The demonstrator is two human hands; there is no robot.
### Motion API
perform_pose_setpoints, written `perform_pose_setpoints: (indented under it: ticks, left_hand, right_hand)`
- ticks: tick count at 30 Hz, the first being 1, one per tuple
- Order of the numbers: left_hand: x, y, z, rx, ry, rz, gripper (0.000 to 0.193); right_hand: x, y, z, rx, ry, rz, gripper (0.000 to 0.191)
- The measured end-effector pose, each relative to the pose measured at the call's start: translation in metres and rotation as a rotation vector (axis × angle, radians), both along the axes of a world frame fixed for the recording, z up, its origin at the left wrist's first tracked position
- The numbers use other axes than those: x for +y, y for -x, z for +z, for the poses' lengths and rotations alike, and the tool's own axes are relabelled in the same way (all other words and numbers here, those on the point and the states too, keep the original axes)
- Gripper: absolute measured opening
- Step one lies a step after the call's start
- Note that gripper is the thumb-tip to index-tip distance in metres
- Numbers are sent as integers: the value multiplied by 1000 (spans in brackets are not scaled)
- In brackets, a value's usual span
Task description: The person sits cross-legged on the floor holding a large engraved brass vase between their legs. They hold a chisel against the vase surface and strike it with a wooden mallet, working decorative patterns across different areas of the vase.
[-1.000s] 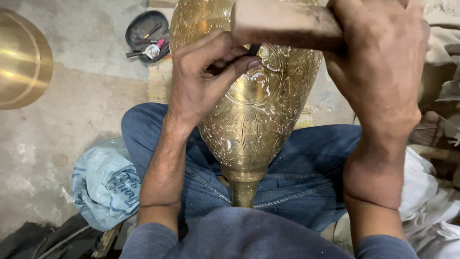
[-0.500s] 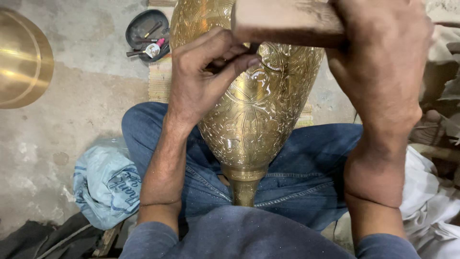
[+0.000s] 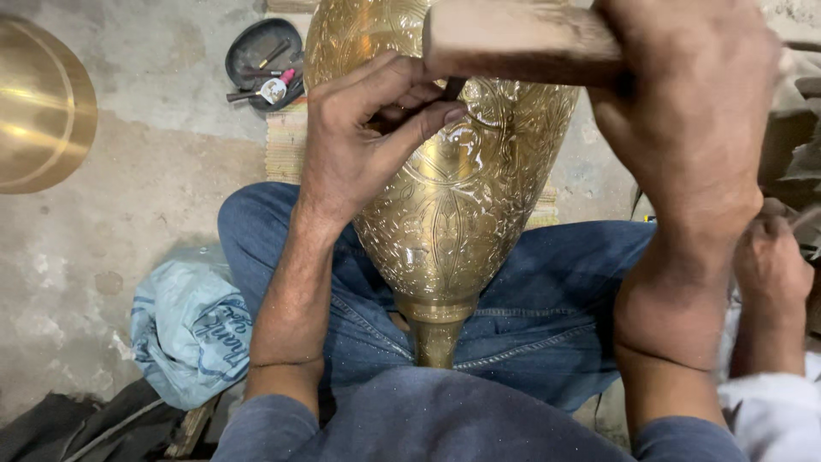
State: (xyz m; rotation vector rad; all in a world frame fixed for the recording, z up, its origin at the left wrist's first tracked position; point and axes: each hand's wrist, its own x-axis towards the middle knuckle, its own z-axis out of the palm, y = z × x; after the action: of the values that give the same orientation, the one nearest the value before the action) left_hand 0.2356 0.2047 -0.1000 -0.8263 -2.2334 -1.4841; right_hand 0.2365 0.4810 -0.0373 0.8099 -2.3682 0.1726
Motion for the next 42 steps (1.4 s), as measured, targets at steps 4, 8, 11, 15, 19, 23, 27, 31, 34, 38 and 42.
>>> perform_pose_setpoints:
  ticks: [4, 8, 11, 15, 19, 23, 27, 31, 34, 38, 42]
  left_hand:
    - [2, 1, -5, -40, -13, 22, 28]
    - [2, 4, -11, 12, -31, 16, 29]
    - [1, 5, -13, 30, -70, -12, 32]
    - [1, 5, -12, 18, 1, 18, 21]
    - [1, 2, -9, 23, -53, -8, 31]
    - [3, 7, -7, 51, -11, 15, 26]
    - [4, 4, -7, 39, -47, 10, 31]
    - [3, 1, -6, -12, -8, 22, 25]
    - [2, 1, -5, 7, -60, -16, 29]
    - [3, 3, -6, 24, -36, -8, 29]
    - [4, 2, -8, 50, -24, 7, 31]
  right_hand:
    - [5, 4, -10, -200, 247, 137, 18]
    - [5, 11, -10, -37, 94, 20, 15]
    - [-2, 11, -5, -69, 109, 21, 16]
    - [-9, 3, 4, 9, 41, -1, 17]
    - [-12, 5, 5, -114, 144, 30, 18]
    - [-7, 2, 3, -21, 60, 4, 20]
    - [-6, 1, 2, -78, 93, 18, 21]
    - [-11, 3, 7, -39, 108, 12, 22]
    - [-17, 5, 9, -452, 487, 63, 22]
    - [-13, 0, 8, 20, -2, -51, 25]
    - [-4, -2, -1, -100, 68, -18, 23]
